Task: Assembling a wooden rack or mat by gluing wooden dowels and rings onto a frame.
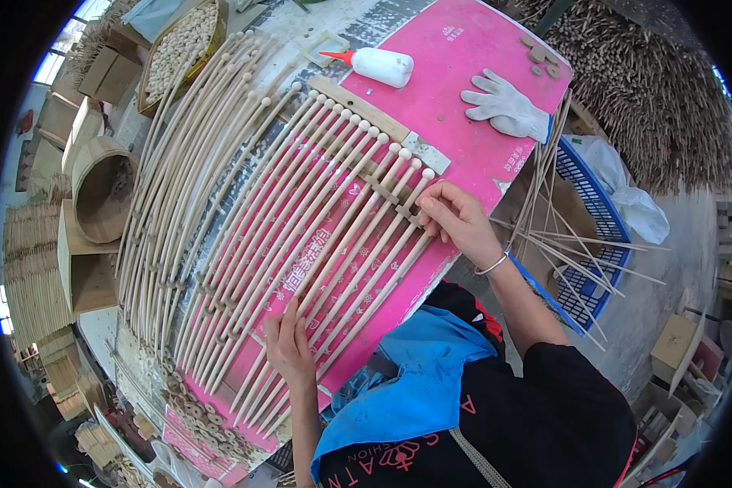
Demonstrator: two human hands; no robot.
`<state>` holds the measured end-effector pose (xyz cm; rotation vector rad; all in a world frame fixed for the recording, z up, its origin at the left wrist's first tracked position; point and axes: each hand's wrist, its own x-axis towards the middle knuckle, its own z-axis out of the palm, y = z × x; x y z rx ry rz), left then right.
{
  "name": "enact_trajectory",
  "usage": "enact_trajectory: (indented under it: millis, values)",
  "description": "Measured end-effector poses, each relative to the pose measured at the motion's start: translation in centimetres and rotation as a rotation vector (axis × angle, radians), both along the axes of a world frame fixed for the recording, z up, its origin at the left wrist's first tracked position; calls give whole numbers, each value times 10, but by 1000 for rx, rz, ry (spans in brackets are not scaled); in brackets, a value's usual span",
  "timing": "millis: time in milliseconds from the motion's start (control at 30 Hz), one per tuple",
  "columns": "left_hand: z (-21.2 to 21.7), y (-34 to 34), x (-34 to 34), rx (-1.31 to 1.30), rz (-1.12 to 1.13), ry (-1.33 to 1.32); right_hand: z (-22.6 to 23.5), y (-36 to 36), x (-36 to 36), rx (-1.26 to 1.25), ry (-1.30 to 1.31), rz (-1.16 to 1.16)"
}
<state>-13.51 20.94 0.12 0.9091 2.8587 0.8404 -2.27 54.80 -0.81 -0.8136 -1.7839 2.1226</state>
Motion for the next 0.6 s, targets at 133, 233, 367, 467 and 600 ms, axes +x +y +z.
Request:
enact_trajectory:
  millis: [133, 233, 367, 467, 600]
  values:
    - [-2, 1, -1, 17, -6, 7, 1, 1, 0, 7, -22, 38]
    - [-4, -1, -2, 31, -10, 22, 5, 0, -4, 74, 7, 27]
    - [-1, -3, -3, 33, -20, 43, 11, 2, -21, 637, 37, 44]
    - [1, -6, -3, 43, -14, 28, 17, 4, -34, 1050, 19, 123]
    - [6, -4, -3, 44, -16, 7, 14, 13, -41, 1163, 36, 184]
